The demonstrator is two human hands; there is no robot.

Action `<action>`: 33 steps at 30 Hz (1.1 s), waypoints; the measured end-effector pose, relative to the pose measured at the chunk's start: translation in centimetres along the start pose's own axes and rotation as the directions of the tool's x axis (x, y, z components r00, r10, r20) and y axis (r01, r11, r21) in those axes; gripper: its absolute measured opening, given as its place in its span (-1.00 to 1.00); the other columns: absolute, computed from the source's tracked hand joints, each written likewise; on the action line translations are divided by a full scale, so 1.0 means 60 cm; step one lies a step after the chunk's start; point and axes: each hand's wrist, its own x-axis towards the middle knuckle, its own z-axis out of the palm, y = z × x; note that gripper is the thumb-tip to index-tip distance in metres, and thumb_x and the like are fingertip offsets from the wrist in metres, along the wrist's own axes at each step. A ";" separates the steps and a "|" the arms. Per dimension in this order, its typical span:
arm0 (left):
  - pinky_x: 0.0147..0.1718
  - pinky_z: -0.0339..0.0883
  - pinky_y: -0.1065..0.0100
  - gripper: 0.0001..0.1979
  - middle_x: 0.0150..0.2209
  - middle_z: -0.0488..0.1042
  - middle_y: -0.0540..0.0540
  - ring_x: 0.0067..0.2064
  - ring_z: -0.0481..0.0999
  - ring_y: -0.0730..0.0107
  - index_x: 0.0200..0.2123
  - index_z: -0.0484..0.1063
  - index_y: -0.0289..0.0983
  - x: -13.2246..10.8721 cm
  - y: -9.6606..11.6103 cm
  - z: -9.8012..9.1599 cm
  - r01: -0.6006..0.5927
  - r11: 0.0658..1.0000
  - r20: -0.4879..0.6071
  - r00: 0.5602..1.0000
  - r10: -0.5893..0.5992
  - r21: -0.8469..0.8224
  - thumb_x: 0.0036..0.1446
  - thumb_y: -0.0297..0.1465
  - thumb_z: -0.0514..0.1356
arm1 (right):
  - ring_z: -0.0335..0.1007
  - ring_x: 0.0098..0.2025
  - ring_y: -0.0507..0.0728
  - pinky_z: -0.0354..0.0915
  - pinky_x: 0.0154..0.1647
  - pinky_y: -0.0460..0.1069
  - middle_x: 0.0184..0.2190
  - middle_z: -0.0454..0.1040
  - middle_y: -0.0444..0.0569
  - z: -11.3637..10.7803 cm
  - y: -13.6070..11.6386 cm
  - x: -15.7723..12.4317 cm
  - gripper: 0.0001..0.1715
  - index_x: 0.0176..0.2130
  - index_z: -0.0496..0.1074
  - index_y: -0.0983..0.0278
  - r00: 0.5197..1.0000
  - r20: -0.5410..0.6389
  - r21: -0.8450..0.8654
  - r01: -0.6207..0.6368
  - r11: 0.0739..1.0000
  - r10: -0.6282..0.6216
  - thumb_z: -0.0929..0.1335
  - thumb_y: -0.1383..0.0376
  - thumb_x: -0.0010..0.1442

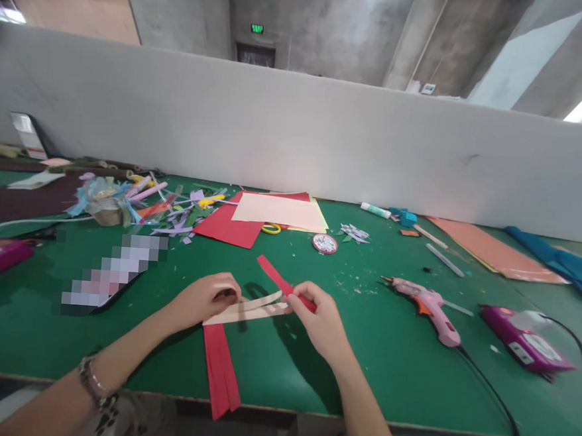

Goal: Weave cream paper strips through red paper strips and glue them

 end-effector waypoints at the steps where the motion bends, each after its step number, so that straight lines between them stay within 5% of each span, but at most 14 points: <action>1: -0.39 0.18 0.44 -0.83 -0.37 0.38 -0.04 -0.34 0.38 0.39 -0.48 0.37 -0.24 0.000 0.000 0.000 0.000 1.000 -0.004 1.000 0.000 -0.004 0.02 -0.48 -0.01 | 0.39 -0.45 0.07 0.26 -0.33 -0.01 -0.53 0.48 -0.10 -0.001 0.001 -0.001 -0.72 -0.51 0.24 0.22 1.000 -0.019 0.034 -0.013 0.999 0.014 0.27 0.07 -0.01; 12: -0.48 0.10 0.45 -0.89 -0.45 0.32 0.01 -0.45 0.30 0.44 -0.50 0.35 -0.26 0.005 -0.001 0.005 0.054 0.998 -0.020 0.998 -0.054 0.021 0.00 -0.46 0.05 | 0.40 -0.47 0.06 0.27 -0.33 -0.02 -0.48 0.50 -0.05 -0.013 0.009 -0.008 -0.64 -0.52 0.24 0.23 0.995 -0.065 0.120 -0.068 0.990 0.076 0.30 0.00 -0.09; 26: -0.44 0.13 0.43 -0.86 -0.43 0.33 -0.01 -0.40 0.32 0.41 -0.50 0.36 -0.25 0.007 -0.001 0.010 0.081 0.996 0.002 0.997 -0.081 0.024 0.02 -0.42 0.03 | 0.38 -0.45 0.01 0.28 -0.41 -0.09 -0.49 0.47 -0.09 0.035 -0.040 -0.019 -0.84 -0.44 0.20 0.22 0.955 -0.183 0.121 0.256 0.959 -0.232 0.23 0.20 0.12; 29: -0.44 0.14 0.42 -0.86 -0.44 0.34 0.00 -0.40 0.34 0.40 -0.48 0.35 -0.26 0.008 -0.003 0.011 0.104 0.994 -0.012 0.995 -0.104 0.015 0.02 -0.37 0.04 | 0.37 -0.39 0.00 0.27 -0.39 -0.11 -0.42 0.46 -0.07 0.058 -0.054 -0.031 -0.92 -0.38 0.24 0.23 0.890 0.017 -0.084 0.455 0.887 -0.455 0.20 0.31 0.15; 33: -0.48 0.14 0.42 -0.86 -0.45 0.32 0.00 -0.42 0.34 0.40 -0.49 0.34 -0.25 0.011 -0.006 0.012 0.106 0.994 -0.005 0.994 -0.106 0.009 0.01 -0.37 0.02 | 0.37 -0.28 0.08 0.27 -0.29 -0.05 -0.38 0.47 -0.02 0.107 -0.055 -0.036 -0.88 -0.35 0.28 0.27 0.721 0.325 -0.341 0.693 0.635 -0.612 0.19 0.40 0.15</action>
